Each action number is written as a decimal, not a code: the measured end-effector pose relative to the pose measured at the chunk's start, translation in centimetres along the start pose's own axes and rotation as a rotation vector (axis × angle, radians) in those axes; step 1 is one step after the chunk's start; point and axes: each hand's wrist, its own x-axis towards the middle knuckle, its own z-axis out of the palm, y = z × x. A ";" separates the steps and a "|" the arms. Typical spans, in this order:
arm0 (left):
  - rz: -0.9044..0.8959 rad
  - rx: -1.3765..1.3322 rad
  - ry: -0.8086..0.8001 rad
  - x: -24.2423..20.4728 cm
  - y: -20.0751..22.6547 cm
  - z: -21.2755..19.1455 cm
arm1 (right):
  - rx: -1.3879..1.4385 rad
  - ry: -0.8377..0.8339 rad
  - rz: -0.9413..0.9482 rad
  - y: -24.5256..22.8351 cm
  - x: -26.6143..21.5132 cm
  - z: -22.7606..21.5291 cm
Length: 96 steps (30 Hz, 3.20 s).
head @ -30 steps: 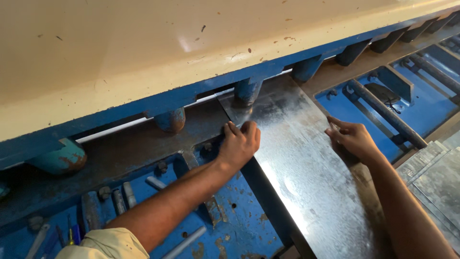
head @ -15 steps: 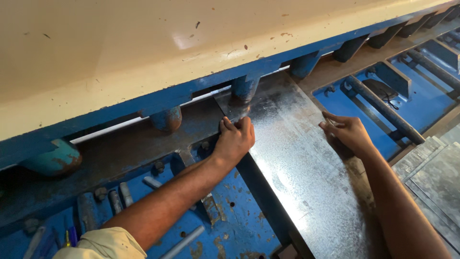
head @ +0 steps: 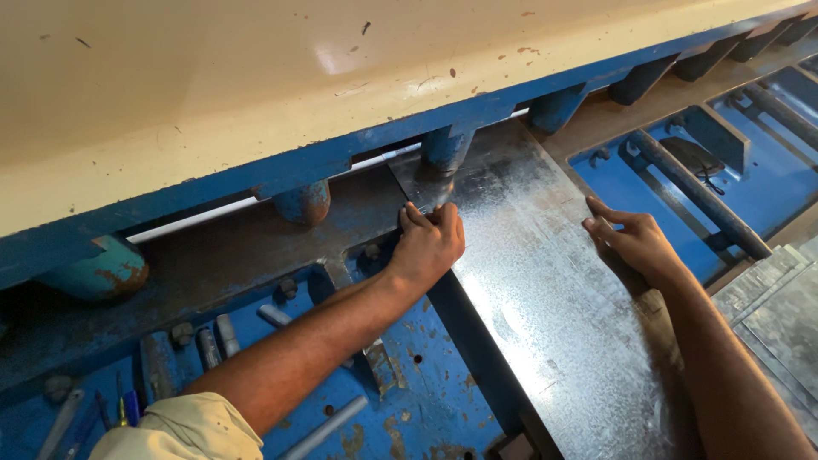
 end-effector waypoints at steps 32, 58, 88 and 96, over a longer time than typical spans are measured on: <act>0.047 0.046 -0.058 0.4 -0.2 -0.3 | 0.023 -0.019 -0.034 -0.5 0.1 -1.0; 0.010 0.028 -0.007 0.1 0.3 0.4 | 0.006 0.028 -0.060 1.0 0.9 -0.4; 0.019 0.051 0.000 0.0 0.2 0.4 | 0.051 0.003 -0.058 -0.2 0.2 -0.7; 0.021 0.035 -0.014 -0.1 0.2 0.4 | -0.008 -0.002 -0.043 0.7 0.6 -0.6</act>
